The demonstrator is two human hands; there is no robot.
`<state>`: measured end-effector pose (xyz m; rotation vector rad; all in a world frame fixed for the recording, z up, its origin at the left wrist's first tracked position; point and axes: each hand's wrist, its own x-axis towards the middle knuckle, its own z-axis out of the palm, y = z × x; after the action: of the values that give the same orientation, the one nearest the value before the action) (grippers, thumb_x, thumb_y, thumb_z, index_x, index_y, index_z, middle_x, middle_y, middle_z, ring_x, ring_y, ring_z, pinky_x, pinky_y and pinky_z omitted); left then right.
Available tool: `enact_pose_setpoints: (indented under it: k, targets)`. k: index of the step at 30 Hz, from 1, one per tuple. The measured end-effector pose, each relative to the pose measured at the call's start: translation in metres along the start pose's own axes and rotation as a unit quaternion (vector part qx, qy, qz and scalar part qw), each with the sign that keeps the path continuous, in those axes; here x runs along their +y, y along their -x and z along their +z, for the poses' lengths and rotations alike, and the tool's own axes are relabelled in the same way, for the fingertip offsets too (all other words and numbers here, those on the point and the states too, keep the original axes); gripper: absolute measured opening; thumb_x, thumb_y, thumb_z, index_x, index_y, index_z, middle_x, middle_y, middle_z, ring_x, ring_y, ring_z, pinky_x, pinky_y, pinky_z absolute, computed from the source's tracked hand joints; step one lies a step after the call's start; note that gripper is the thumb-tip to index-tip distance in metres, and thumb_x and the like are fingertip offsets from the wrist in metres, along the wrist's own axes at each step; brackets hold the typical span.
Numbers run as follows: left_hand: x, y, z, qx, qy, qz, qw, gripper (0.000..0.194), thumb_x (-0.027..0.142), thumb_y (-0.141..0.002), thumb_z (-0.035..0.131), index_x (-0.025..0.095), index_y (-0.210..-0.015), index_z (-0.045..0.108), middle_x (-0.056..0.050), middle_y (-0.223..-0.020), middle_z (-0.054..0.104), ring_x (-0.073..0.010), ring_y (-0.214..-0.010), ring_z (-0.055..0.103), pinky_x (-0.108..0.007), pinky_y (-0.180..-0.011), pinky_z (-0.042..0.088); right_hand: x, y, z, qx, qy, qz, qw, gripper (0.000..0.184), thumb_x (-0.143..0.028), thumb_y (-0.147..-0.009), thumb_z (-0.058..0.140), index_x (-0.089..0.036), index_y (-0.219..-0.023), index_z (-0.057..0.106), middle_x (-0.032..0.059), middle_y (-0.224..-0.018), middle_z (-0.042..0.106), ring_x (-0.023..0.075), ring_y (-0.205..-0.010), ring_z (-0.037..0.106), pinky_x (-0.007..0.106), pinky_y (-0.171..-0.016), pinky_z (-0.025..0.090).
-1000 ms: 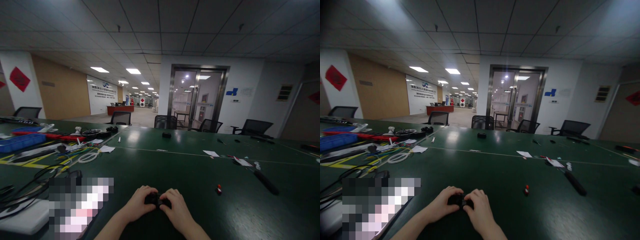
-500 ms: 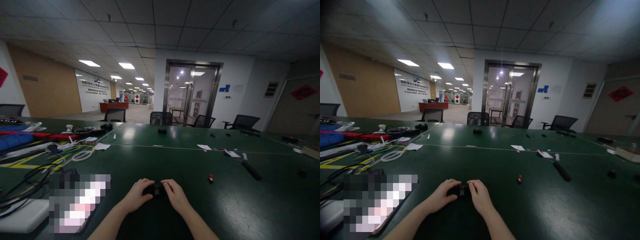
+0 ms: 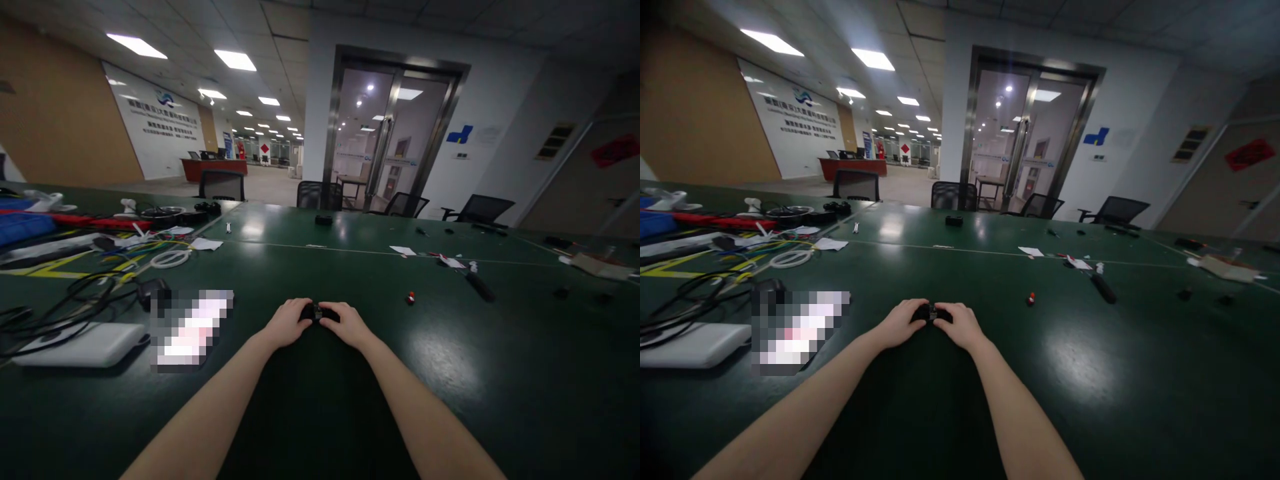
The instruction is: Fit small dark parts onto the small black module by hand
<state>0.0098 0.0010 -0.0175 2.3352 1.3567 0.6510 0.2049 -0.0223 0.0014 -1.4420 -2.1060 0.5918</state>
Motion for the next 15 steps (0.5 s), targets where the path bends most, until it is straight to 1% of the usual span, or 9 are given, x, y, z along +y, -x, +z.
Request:
enact_pose_setpoints:
  k: [2, 4, 7, 9, 11, 13, 15]
  targets:
    - [0.001, 0.001, 0.001, 0.003, -0.006, -0.006, 1.0, 0.042, 0.025, -0.081, 0.058, 0.018, -0.122, 0.049, -0.01, -0.123, 0.055, -0.0274, -0.116, 0.047, -0.042, -0.098, 0.037, 0.004, -0.002, 0.003, -0.003, -0.002, 0.003, 1.0, 0.042, -0.034, -0.077, 0.059, -0.029, -0.119, 0.055, 0.0033, -0.116, 0.061, 0.0211, -0.112, 0.051, 0.039, -0.096, 0.037]
    - [0.002, 0.002, 0.0, 0.002, -0.013, -0.007, 1.0, 0.041, 0.026, -0.083, 0.057, 0.019, -0.122, 0.049, -0.009, -0.123, 0.055, -0.0268, -0.117, 0.047, -0.042, -0.098, 0.036, 0.008, -0.004, 0.006, -0.001, -0.009, 0.007, 1.0, 0.042, -0.034, -0.077, 0.06, -0.028, -0.118, 0.056, 0.0047, -0.115, 0.061, 0.0217, -0.11, 0.051, 0.04, -0.096, 0.037]
    - [0.001, 0.0, -0.002, -0.008, -0.019, 0.0, 1.0, 0.037, 0.027, -0.085, 0.056, 0.023, -0.121, 0.048, -0.006, -0.121, 0.056, -0.0249, -0.114, 0.048, -0.04, -0.096, 0.038, 0.014, -0.006, 0.008, -0.005, -0.029, 0.013, 0.999, 0.042, -0.035, -0.077, 0.06, -0.031, -0.118, 0.056, 0.0041, -0.114, 0.06, 0.0221, -0.11, 0.051, 0.042, -0.097, 0.036]
    - [0.002, -0.002, -0.002, -0.021, -0.017, 0.008, 1.0, 0.034, 0.027, -0.085, 0.055, 0.024, -0.118, 0.049, -0.005, -0.118, 0.057, -0.0236, -0.112, 0.05, -0.039, -0.094, 0.039, 0.018, -0.007, 0.007, -0.009, -0.045, 0.019, 0.999, 0.043, -0.035, -0.077, 0.06, -0.031, -0.119, 0.055, 0.0041, -0.116, 0.059, 0.0224, -0.111, 0.051, 0.043, -0.097, 0.036]
    - [0.003, -0.005, -0.002, -0.03, -0.012, 0.013, 0.999, 0.034, 0.026, -0.084, 0.056, 0.025, -0.118, 0.048, -0.004, -0.119, 0.057, -0.0235, -0.114, 0.048, -0.04, -0.096, 0.038, 0.021, -0.006, 0.005, -0.019, -0.058, 0.023, 0.998, 0.047, -0.035, -0.076, 0.061, -0.031, -0.122, 0.052, 0.0038, -0.118, 0.058, 0.0218, -0.111, 0.051, 0.043, -0.096, 0.038]
    - [0.005, -0.006, -0.002, -0.04, -0.001, 0.019, 0.999, 0.033, 0.026, -0.084, 0.056, 0.027, -0.117, 0.049, -0.002, -0.119, 0.056, -0.0225, -0.116, 0.046, -0.04, -0.099, 0.035, 0.021, -0.006, 0.002, -0.036, -0.072, 0.019, 0.997, 0.052, -0.035, -0.074, 0.064, -0.032, -0.124, 0.049, 0.0024, -0.119, 0.058, 0.021, -0.112, 0.051, 0.042, -0.096, 0.038]
    - [0.006, -0.006, -0.002, -0.039, 0.008, 0.014, 0.999, 0.031, 0.027, -0.085, 0.056, 0.027, -0.116, 0.049, -0.002, -0.118, 0.057, -0.0231, -0.116, 0.046, -0.041, -0.099, 0.035, 0.022, -0.006, -0.001, -0.044, -0.104, 0.02, 0.993, 0.055, -0.033, -0.07, 0.067, -0.03, -0.122, 0.051, 0.0027, -0.119, 0.058, 0.0216, -0.113, 0.05, 0.042, -0.098, 0.037]
